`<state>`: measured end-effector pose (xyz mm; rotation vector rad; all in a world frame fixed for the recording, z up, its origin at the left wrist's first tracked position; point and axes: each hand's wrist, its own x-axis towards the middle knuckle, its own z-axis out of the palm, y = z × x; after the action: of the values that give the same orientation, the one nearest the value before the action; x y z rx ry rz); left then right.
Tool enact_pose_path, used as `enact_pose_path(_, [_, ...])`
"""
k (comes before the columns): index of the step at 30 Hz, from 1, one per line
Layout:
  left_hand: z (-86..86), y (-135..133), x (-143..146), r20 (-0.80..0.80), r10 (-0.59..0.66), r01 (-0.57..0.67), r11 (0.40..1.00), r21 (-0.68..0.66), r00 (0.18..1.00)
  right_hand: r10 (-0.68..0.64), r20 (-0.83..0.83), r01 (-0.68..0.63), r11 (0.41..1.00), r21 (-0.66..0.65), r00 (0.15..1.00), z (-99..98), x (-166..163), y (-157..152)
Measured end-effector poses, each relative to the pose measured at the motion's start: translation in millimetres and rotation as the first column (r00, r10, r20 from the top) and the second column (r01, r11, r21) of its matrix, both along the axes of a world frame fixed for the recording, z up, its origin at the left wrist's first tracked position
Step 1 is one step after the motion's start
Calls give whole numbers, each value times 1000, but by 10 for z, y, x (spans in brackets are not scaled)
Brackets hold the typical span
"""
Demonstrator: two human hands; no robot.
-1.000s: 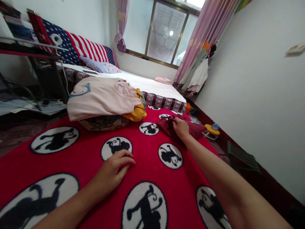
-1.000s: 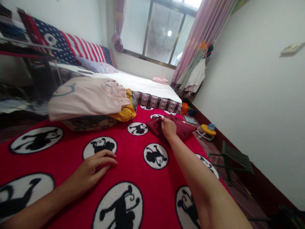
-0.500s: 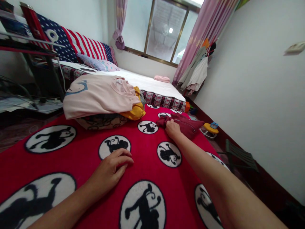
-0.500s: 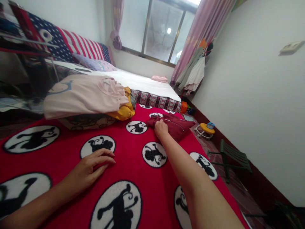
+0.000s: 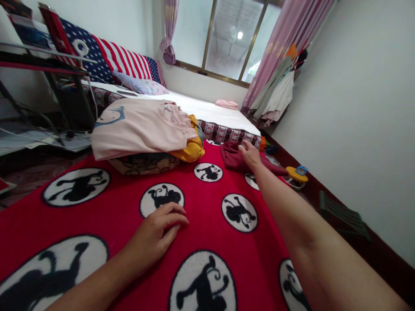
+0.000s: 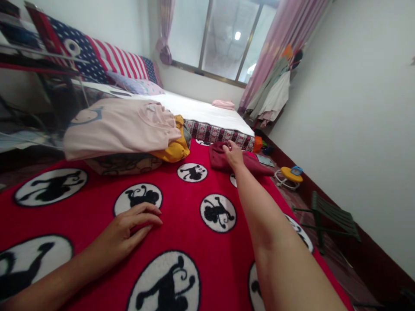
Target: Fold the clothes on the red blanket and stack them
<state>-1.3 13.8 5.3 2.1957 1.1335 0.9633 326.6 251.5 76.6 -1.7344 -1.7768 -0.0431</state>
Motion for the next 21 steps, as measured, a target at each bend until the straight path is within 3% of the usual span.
enact_pose_path(2, [-7,1,0,5,0,0,1000,1,1000,-206,9,205,974,100,978,-190,109,-212])
enact_pose_path(4, [-16,6,5,3,3,-3,1000,6,1000,-503,-38,500,844,195,864,-348,297,-420])
enact_pose_path(6, [-23,11,13,-7,7,-7,1000,8,1000,-689,-137,703,698,137,711,-452,516,-553])
enact_pose_path(7, [-26,13,17,-11,8,-8,1000,9,1000,-723,-167,740,669,69,670,-481,621,-582])
enact_pose_path(8, [-28,14,19,-14,9,-8,1000,8,1000,-723,-180,735,678,1,667,-496,713,-587])
enact_pose_path(10, [-31,13,21,-17,9,-9,1000,5,1000,-640,-170,638,766,-74,749,-490,850,-547])
enact_pose_path(13, [-30,9,16,-19,12,-12,1000,3,1000,-522,-126,522,852,-38,843,-427,923,-458])
enact_pose_path(17, [-17,7,15,-25,11,-10,1000,9,1000,-522,9,521,852,49,853,-350,838,-429])
enact_pose_path(21, [-8,6,17,-24,14,-14,1000,18,1000,-585,199,587,808,59,786,-282,645,-398])
